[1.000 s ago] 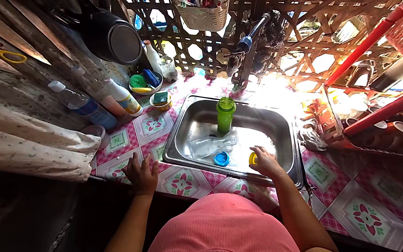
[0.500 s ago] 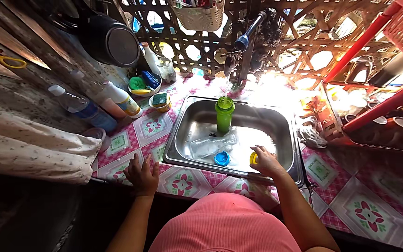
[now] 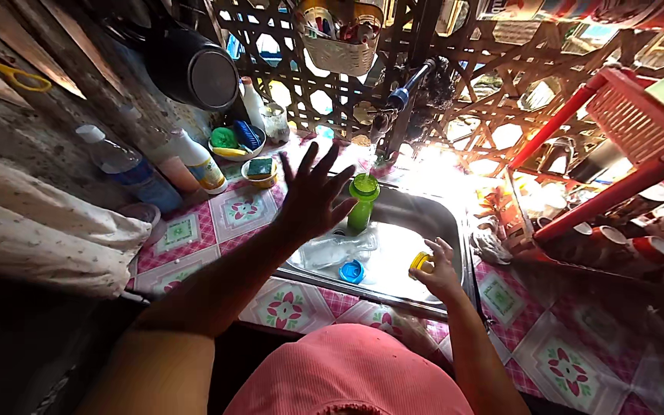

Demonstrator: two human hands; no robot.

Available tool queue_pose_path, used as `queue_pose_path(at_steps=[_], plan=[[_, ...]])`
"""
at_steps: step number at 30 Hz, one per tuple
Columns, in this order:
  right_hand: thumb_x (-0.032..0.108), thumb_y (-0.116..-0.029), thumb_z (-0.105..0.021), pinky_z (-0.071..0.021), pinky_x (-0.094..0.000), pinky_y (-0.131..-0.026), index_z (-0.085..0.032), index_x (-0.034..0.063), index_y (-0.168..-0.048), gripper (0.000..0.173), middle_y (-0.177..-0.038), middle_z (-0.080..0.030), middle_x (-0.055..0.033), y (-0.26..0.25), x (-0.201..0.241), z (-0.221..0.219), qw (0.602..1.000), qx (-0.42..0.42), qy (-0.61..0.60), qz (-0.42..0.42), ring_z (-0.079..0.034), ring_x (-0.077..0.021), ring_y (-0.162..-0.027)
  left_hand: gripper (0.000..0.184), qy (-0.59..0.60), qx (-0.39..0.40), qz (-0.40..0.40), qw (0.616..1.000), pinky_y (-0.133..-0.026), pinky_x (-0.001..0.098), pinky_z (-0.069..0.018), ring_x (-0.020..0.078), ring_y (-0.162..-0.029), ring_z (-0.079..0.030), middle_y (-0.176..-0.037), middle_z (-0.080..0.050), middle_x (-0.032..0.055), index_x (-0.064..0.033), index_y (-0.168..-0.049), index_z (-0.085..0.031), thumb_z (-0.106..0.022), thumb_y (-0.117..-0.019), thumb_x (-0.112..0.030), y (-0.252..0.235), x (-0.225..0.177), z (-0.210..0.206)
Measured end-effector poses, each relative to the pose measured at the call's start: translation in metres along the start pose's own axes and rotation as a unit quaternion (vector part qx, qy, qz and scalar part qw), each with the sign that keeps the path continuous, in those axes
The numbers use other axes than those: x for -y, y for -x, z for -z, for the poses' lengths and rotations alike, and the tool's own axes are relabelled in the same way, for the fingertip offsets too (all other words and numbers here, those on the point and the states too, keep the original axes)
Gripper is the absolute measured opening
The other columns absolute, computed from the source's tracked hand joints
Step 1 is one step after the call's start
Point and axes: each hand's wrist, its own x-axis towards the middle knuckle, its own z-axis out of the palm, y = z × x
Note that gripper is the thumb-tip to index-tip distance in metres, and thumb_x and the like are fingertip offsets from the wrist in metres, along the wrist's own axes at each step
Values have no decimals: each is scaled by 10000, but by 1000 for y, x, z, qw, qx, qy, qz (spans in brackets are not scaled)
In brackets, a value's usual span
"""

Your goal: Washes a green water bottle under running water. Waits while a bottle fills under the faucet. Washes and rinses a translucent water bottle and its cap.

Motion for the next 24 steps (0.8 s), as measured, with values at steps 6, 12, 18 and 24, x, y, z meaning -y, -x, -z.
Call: queue_pose_path(at_steps=[6, 12, 18, 24], plan=[[202, -909, -562, -610, -414, -800, -389, 9, -1359, 519, -1143, -631, -166, 20, 0, 8, 843, -56, -533, -34, -692, -249, -953, 635, 8, 62, -35, 997, -1125, 808, -49, 415, -1537, -217, -1645, -337, 119, -176, -1503, -512, -607, -961, -493, -110, 8, -37], [331, -1036, -278, -591, -452, -816, -507, 110, -1205, 360, -1133, -661, -134, 27, -6, 16, 753, -47, -647, -107, -681, -279, -1011, 719, -14, 130, 47, 990, -1165, 754, -12, 366, -1551, -209, -1671, -282, 108, -180, -1576, -398, -515, -987, -576, -152, 15, -76], [361, -1056, -272, -586, -439, -821, -497, 106, -1233, 384, -1135, -653, -127, 24, -7, 17, 754, -57, -638, -144, -677, -259, -1006, 690, 1, 152, 64, 986, -1212, 677, -66, 345, -1545, -232, -1638, -347, 119, -136, -1531, -457, -491, -1003, -580, -156, 16, -91], [360, -1049, -269, -572, -442, -825, -500, 115, -1233, 385, -1129, -646, -117, 16, 4, 13, 776, -69, -603, -172, -663, -249, -1015, 734, 61, 112, 56, 990, -1244, 584, -113, 364, -1540, -238, -1624, -360, 158, -73, -1537, -432, -532, -995, -558, -154, 24, -109]])
